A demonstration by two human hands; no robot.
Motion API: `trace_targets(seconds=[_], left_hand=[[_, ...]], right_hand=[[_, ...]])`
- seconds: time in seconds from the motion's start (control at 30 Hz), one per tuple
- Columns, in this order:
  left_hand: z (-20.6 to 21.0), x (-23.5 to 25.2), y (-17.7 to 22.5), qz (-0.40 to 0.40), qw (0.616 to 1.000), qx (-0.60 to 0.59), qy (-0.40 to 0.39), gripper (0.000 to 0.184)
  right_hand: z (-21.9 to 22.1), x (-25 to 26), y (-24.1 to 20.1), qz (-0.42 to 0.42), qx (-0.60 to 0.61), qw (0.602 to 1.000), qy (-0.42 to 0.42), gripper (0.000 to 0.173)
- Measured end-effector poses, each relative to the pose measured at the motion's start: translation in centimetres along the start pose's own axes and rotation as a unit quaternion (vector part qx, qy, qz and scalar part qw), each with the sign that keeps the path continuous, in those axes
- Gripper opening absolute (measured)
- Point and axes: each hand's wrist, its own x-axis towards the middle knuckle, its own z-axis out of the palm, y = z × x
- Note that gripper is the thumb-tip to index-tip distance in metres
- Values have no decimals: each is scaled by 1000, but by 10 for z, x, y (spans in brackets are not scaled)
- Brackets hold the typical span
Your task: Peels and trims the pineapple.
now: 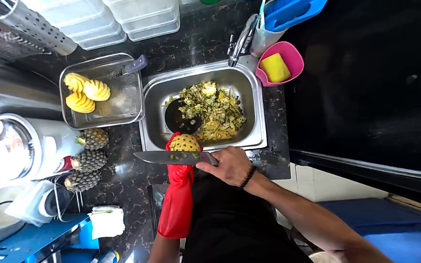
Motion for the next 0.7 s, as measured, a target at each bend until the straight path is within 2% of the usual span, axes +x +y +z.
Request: trace_targets(seconds=[0.03, 0.07, 0.1, 0.13, 0.17, 0.23, 0.27, 0.33, 0.4, 0.43, 0.47, 0.5, 0.53, 0.57, 0.63, 0.7], left_hand=[[-12, 2, -27, 65, 998, 5, -26, 38], [-9, -1, -21, 47, 999, 8, -13, 38], [5, -9, 10, -38, 999, 12, 21, 37], [12, -14, 33, -71, 997, -16, 23, 48], [15, -18, 44, -70, 996, -51, 2, 65], [15, -19, 40, -30, 993, -108, -35, 85], [12, -17, 32, -24, 989, -134, -48, 86], [5, -18, 27, -46, 989, -126, -58, 72], [6, -20, 25, -62, 989, -124, -45, 43], [9, -17, 24, -58, 989, -129, -44, 37], [11, -15, 24, -49, 990, -127, -48, 43], [12, -11, 23, -37, 990, -125, -57, 60], [12, -10, 22, -28, 990, -124, -61, 66], [12, -11, 21, -19, 991, -120, -64, 64], [9, -19, 18, -1, 994, -85, -72, 44], [8, -23, 17, 6, 995, -74, -69, 32]], right_hand=[[1, 1, 0, 7, -19, 1000, 5, 86], [1, 2, 2, 14, -32, 999, 15, 87], [2, 5, 4, 20, -33, 999, 26, 85], [2, 8, 10, 28, -22, 999, 39, 79], [0, 12, 17, 45, -8, 998, 38, 74], [-4, 18, 31, 79, 2, 997, 22, 72], [-5, 18, 34, 81, 11, 997, 17, 72], [-7, 16, 26, 66, 48, 997, 0, 69], [-10, 11, 15, 45, 66, 997, -8, 69], [-12, 11, 12, 38, 59, 998, -7, 70], [-14, 11, 9, 31, 48, 998, -8, 70], [-15, 10, 6, 23, 36, 999, -10, 72], [-14, 9, 3, 11, 24, 1000, -3, 73], [-13, 8, 1, 2, 15, 1000, 2, 75], [-12, 8, 0, -7, 0, 1000, 7, 78], [-11, 9, 2, -13, -10, 1000, 13, 78]])
